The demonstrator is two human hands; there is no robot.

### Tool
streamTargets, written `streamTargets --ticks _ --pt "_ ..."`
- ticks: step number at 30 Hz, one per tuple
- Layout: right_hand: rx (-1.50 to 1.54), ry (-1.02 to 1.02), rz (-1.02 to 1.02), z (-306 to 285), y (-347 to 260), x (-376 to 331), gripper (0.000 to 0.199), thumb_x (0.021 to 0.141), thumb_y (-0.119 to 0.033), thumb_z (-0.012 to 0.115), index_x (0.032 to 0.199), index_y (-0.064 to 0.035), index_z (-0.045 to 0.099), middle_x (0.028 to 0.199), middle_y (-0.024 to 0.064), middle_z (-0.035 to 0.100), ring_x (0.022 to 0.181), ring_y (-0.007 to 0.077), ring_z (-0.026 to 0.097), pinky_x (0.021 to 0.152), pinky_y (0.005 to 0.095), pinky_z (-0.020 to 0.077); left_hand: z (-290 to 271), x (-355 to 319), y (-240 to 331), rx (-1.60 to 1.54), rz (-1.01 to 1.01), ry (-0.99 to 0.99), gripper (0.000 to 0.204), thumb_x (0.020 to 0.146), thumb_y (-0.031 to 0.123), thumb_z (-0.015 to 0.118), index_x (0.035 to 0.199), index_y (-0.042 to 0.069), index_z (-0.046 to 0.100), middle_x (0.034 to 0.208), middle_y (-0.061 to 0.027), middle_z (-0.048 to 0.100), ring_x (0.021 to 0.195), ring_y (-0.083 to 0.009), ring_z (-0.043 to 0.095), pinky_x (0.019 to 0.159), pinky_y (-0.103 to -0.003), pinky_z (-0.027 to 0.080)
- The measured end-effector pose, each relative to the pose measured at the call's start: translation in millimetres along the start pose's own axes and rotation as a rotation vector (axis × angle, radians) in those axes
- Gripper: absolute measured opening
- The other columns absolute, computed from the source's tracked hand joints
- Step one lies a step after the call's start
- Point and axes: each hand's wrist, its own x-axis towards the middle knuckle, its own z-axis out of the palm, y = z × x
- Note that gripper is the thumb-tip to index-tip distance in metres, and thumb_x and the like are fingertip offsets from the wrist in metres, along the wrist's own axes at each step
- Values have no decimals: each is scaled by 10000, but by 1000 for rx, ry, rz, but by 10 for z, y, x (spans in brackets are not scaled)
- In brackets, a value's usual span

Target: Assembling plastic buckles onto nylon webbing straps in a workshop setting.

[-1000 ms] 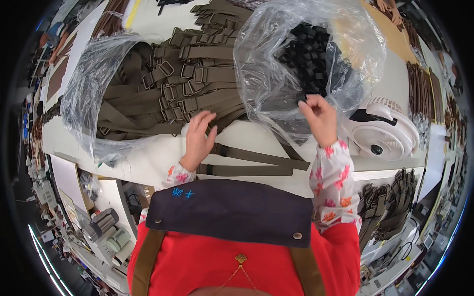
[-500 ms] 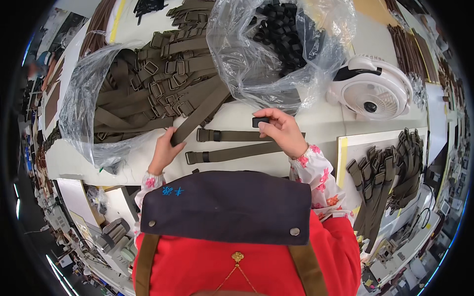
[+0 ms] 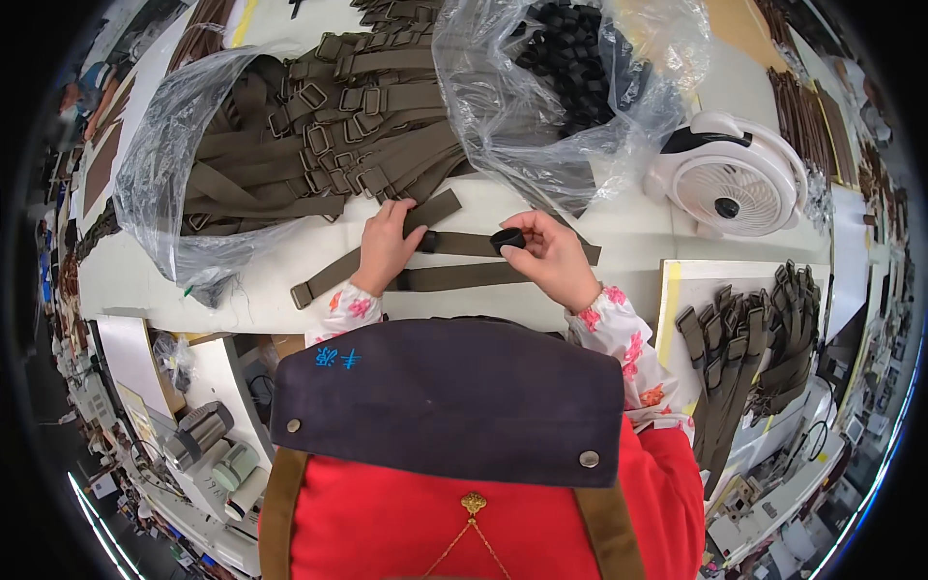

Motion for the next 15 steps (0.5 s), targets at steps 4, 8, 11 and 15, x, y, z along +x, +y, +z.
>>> streamTargets --ticks 4,8,11,15 --pt "62 -28 11 -53 -33 -84 296 844 -9 602 1126 22 519 967 45 578 840 90 583 765 210 475 76 72 -75 -133 15 -90 250 786 90 623 1025 31 583 908 -163 617 807 -345 597 725 -413 467" --pt "179 -64 86 -79 -78 -141 299 859 -31 598 1142 24 518 995 66 590 882 117 603 779 245 506 -485 68 349 -481 42 -203 227 824 9 526 1040 23 593 977 -155 624 846 -345 605 765 -382 479" --pt "238 -119 73 -11 -60 -148 294 862 -41 602 1138 26 528 990 80 603 876 125 612 776 266 524 -795 59 685 -616 169 -231 230 822 0 533 1038 39 600 999 -132 617 847 -310 611 774 -353 485" --pt "248 -164 109 89 -156 -151 288 862 -71 624 1122 29 554 935 80 624 793 124 622 746 258 527 -879 -50 796 -537 356 -254 276 761 41 650 1032 68 604 989 -99 605 829 -262 614 723 -326 502"
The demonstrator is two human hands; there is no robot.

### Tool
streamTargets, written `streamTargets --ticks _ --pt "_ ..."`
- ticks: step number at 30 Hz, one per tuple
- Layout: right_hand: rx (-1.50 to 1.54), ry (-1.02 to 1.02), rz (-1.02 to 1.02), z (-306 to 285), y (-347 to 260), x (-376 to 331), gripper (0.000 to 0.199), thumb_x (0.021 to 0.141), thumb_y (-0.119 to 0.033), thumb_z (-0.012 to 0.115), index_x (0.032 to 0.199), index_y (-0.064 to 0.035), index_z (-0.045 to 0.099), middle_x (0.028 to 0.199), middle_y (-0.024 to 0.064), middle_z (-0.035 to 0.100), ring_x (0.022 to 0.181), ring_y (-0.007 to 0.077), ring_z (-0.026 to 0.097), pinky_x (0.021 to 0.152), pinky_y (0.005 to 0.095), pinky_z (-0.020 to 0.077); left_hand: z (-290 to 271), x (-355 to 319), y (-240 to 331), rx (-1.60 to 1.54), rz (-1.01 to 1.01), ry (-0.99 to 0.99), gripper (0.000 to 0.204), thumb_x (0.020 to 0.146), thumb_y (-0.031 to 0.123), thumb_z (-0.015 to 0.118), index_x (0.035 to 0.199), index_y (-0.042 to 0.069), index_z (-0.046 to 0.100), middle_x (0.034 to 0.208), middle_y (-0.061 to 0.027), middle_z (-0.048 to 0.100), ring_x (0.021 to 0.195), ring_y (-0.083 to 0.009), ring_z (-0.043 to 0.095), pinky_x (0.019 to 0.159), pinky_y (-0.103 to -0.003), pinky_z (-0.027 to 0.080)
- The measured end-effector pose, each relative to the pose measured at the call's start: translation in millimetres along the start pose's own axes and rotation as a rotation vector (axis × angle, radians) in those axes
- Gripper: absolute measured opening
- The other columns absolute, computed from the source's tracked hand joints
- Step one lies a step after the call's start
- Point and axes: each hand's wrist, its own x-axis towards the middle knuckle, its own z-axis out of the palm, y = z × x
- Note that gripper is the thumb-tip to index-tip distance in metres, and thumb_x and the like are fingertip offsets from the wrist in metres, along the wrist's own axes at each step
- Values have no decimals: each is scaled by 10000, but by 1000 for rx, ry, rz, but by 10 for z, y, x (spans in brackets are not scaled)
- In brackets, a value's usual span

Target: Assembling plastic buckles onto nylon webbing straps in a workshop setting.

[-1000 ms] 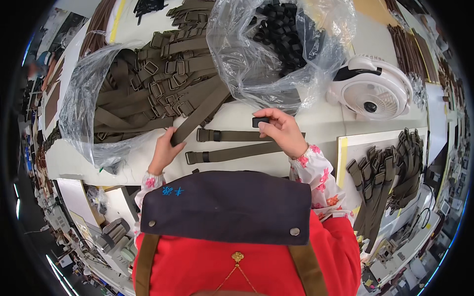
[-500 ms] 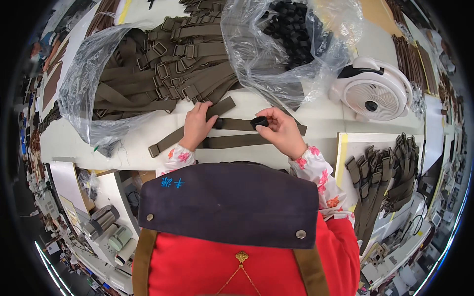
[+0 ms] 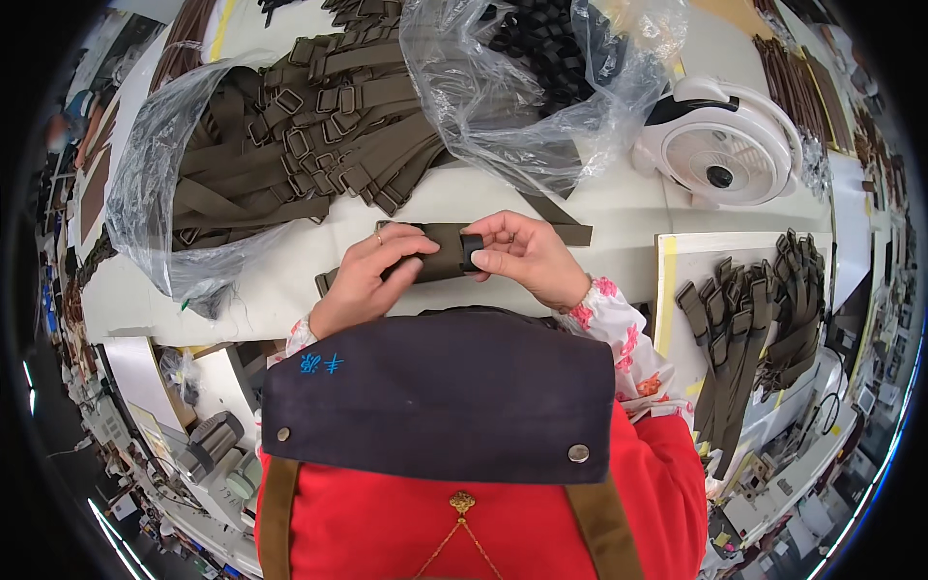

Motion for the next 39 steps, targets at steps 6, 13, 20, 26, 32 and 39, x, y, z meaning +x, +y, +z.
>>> streamTargets --ticks 6,13,20,26,32,39 --pt "25 4 41 21 23 -51 275 869 -69 616 1119 35 569 917 84 635 775 114 621 700 241 529 104 -88 4 215 219 67 283 680 81 740 930 72 607 922 -54 611 703 -211 624 576 -302 507" --pt "59 -102 129 211 110 -31 243 866 -45 613 1091 39 574 899 80 638 736 102 616 642 230 537 246 -139 60 119 195 116 233 705 160 751 840 63 588 838 -59 618 625 -229 620 540 -315 507" --pt "-598 -128 -77 99 121 3 134 874 -133 610 921 -20 665 686 86 654 582 151 630 514 272 487 337 -68 -23 248 -27 -59 264 724 248 741 824 48 601 676 -83 610 641 -262 630 568 -337 493" --pt "-1481 61 -655 -787 -96 -276 260 680 -75 700 934 -45 655 718 90 636 682 249 630 607 343 499 45 -407 -522 577 -183 -161 204 723 176 711 892 99 626 743 -38 638 597 -241 587 588 -358 459" --pt "-1869 9 -351 -1355 243 -568 237 705 -51 639 940 -28 626 819 109 633 748 258 622 649 364 499 498 -203 -903 813 34 22 382 714 143 667 1090 126 599 1118 -77 581 992 -249 560 866 -394 420" --pt "-1505 243 -442 -1126 -375 219 194 799 -38 568 986 -19 614 858 177 614 778 348 604 686 413 488 665 -421 -875 801 -127 -255 578 755 432 668 1268 221 504 1308 -102 448 1178 -301 426 1002 -550 278"
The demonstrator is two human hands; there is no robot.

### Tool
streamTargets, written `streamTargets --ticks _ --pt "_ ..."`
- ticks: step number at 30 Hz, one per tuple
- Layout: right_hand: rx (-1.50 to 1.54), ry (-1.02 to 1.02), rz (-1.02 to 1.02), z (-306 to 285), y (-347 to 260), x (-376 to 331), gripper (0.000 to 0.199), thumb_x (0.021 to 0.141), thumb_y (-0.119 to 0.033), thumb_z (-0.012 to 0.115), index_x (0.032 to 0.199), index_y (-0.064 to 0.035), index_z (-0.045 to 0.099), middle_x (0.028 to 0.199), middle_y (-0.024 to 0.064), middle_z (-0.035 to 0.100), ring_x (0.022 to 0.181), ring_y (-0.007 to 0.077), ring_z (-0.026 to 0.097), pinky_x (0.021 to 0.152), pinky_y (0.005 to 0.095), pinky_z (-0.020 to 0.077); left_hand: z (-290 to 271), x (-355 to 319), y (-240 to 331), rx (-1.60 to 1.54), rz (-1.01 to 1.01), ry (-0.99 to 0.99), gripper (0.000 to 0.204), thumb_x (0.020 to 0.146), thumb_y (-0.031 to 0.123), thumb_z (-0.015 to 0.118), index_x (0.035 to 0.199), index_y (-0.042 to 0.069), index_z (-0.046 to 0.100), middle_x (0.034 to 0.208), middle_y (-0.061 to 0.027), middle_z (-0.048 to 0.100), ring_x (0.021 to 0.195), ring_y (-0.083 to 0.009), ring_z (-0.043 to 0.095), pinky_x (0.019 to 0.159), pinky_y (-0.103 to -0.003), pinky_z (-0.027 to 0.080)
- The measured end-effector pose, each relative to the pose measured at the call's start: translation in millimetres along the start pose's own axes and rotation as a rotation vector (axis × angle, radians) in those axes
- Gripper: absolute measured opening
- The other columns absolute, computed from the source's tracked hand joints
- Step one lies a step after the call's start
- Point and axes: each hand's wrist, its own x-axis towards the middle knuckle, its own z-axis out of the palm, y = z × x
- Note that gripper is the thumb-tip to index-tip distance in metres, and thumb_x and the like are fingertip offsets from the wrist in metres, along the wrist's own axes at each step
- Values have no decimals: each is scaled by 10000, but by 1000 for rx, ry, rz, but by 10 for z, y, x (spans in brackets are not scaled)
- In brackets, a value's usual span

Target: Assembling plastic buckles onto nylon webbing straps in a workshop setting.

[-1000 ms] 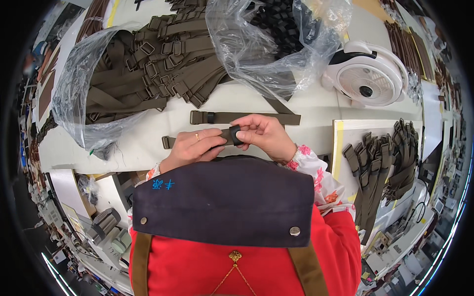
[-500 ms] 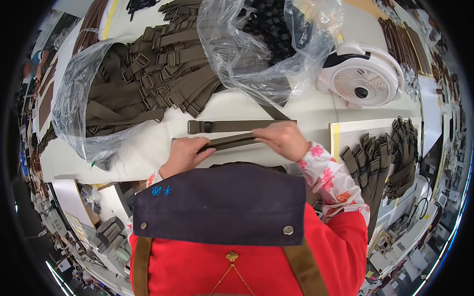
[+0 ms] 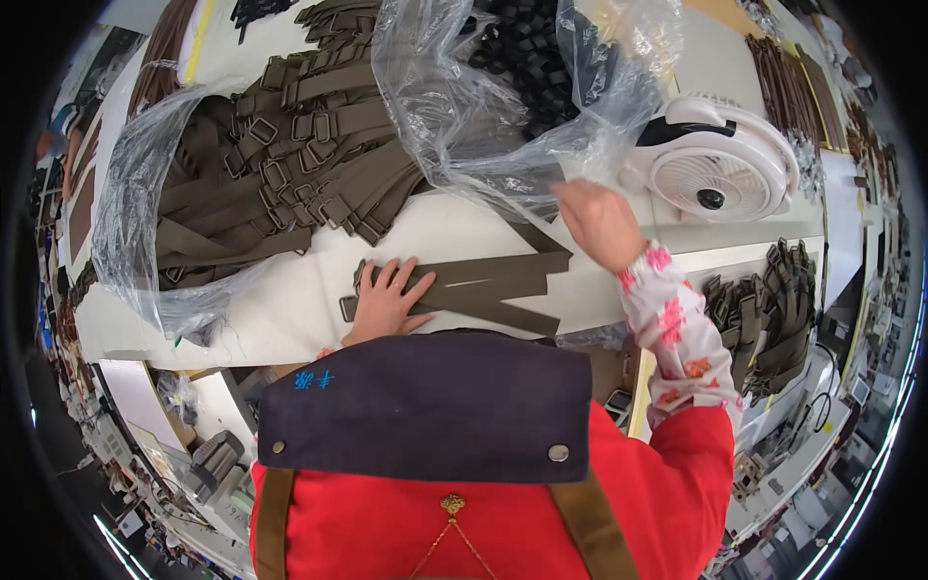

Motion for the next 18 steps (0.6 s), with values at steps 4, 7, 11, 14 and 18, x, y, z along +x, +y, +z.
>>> streamTargets --ticks 4,7,11,14,18 --pt "-32 240 171 204 414 895 216 823 -128 597 1002 -8 584 873 179 623 807 366 610 699 419 493 25 -312 -140 49 -21 -68 589 763 428 659 1298 270 469 1350 -77 409 1206 -286 406 1025 -548 264" --pt "-224 273 356 410 708 1372 224 809 -182 611 963 -26 569 860 170 633 814 365 618 707 430 497 -116 -345 -168 -37 -34 -129 570 784 409 649 1302 251 469 1362 -91 399 1231 -290 391 1042 -524 262" --pt "-345 296 452 533 900 1521 178 785 -179 605 898 -49 557 821 141 635 777 353 624 676 435 496 -192 -233 -127 -213 -49 64 469 795 251 677 1230 143 536 1328 -133 420 1212 -302 423 1019 -463 326" --pt "-221 432 250 495 743 1449 148 775 -140 591 896 -58 569 810 122 635 742 331 624 640 419 494 -279 -67 -136 -479 -166 207 405 796 163 673 1178 93 560 1226 -135 523 1132 -301 498 950 -417 402" --pt "-26 353 -268 330 -88 966 226 687 -20 627 910 -46 605 740 110 604 643 297 603 561 371 476 -580 365 11 -922 -258 467 247 848 89 622 1082 21 585 850 -77 641 787 -193 617 729 -294 492"
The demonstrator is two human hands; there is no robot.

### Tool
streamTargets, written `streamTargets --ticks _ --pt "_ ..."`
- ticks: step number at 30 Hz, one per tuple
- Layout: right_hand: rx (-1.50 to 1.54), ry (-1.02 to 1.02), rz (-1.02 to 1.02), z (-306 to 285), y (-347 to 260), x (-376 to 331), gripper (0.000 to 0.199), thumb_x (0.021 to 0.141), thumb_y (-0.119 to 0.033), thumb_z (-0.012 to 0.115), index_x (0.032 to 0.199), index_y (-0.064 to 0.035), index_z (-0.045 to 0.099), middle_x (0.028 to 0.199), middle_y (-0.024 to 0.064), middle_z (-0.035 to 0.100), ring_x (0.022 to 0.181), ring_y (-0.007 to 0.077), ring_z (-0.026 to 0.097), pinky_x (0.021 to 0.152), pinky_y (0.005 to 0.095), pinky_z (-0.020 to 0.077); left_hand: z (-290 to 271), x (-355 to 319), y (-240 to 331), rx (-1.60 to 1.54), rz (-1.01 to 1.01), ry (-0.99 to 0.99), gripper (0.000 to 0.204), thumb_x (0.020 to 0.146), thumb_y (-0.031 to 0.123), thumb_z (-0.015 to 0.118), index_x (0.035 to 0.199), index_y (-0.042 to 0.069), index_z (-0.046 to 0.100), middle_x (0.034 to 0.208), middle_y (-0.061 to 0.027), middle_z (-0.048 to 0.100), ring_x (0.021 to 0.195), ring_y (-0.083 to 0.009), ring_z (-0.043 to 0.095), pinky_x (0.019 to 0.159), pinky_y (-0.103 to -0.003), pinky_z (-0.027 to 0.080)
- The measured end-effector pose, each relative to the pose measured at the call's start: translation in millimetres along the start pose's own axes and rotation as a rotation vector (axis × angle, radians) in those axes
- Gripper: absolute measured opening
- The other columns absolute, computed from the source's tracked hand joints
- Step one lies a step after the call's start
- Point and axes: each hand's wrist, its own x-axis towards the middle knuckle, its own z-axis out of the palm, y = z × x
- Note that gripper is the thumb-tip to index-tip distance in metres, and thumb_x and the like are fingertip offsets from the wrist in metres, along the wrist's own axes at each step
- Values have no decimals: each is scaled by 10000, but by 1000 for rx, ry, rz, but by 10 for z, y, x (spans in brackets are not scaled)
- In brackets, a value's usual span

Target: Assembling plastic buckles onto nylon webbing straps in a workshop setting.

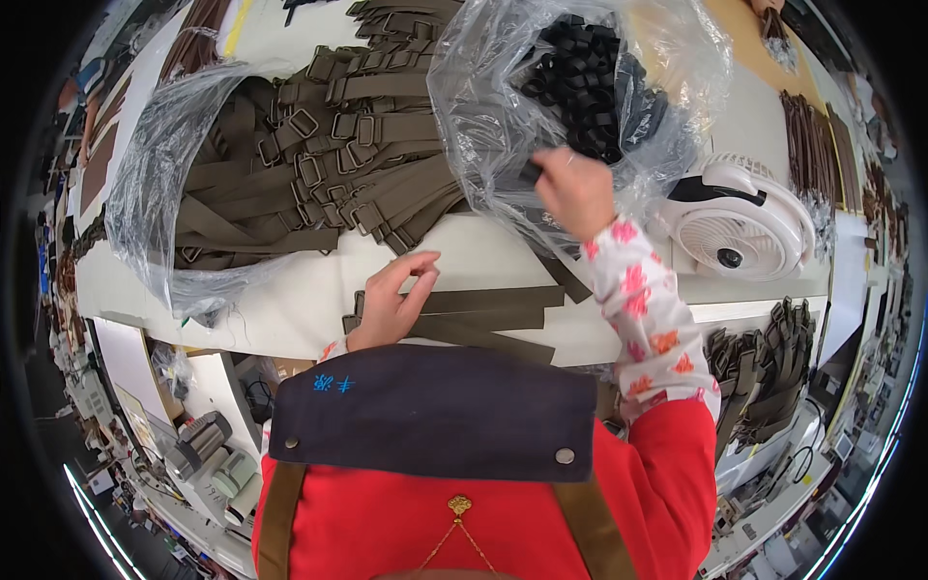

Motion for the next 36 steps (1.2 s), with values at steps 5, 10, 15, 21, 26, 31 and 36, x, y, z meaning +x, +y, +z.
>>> streamTargets --ticks 5,10,15,21,26,31,36 --pt "122 -100 -229 -43 -829 -256 300 643 -18 641 940 -40 601 659 41 544 521 217 543 474 334 437 164 189 254 -538 -270 -115 144 887 98 592 981 -12 594 753 -37 613 645 -78 556 566 -217 450" --pt "427 -111 67 -1 -1002 -430 270 762 8 596 1031 -15 581 722 56 587 590 169 600 541 279 489 110 88 304 -651 -416 -224 120 902 108 585 910 -10 604 730 -28 613 629 -70 574 550 -209 472" --pt "1292 -213 788 39 -1199 -620 266 899 -57 559 1152 14 513 884 78 627 734 115 624 658 231 515 29 15 266 -323 -223 -250 117 859 92 626 906 -15 632 738 -51 649 618 -80 591 551 -220 484" --pt "1334 -301 892 246 -1029 -708 308 875 -91 620 1148 14 524 901 53 612 724 90 602 633 227 508 81 134 14 -106 21 -155 164 824 139 661 922 11 633 730 -83 652 604 -177 621 567 -267 499" --pt "823 -369 754 667 -384 -457 358 879 -166 619 1171 20 528 801 76 615 595 89 583 541 236 497 27 629 -290 459 232 90 369 781 132 676 1129 53 579 1119 -137 576 987 -278 561 820 -359 466" --pt "829 69 1034 766 665 -322 334 863 -169 633 1086 71 570 744 91 621 560 116 600 485 238 494 -3 901 -699 718 174 -91 597 723 197 707 1271 126 479 1288 -123 436 1167 -328 410 987 -453 313" --pt "718 75 1112 688 1146 -482 268 863 -176 637 977 63 597 750 83 621 590 124 605 510 242 502 60 783 -653 879 257 -92 689 667 138 692 1312 170 452 1334 -115 401 1192 -321 397 988 -462 308"
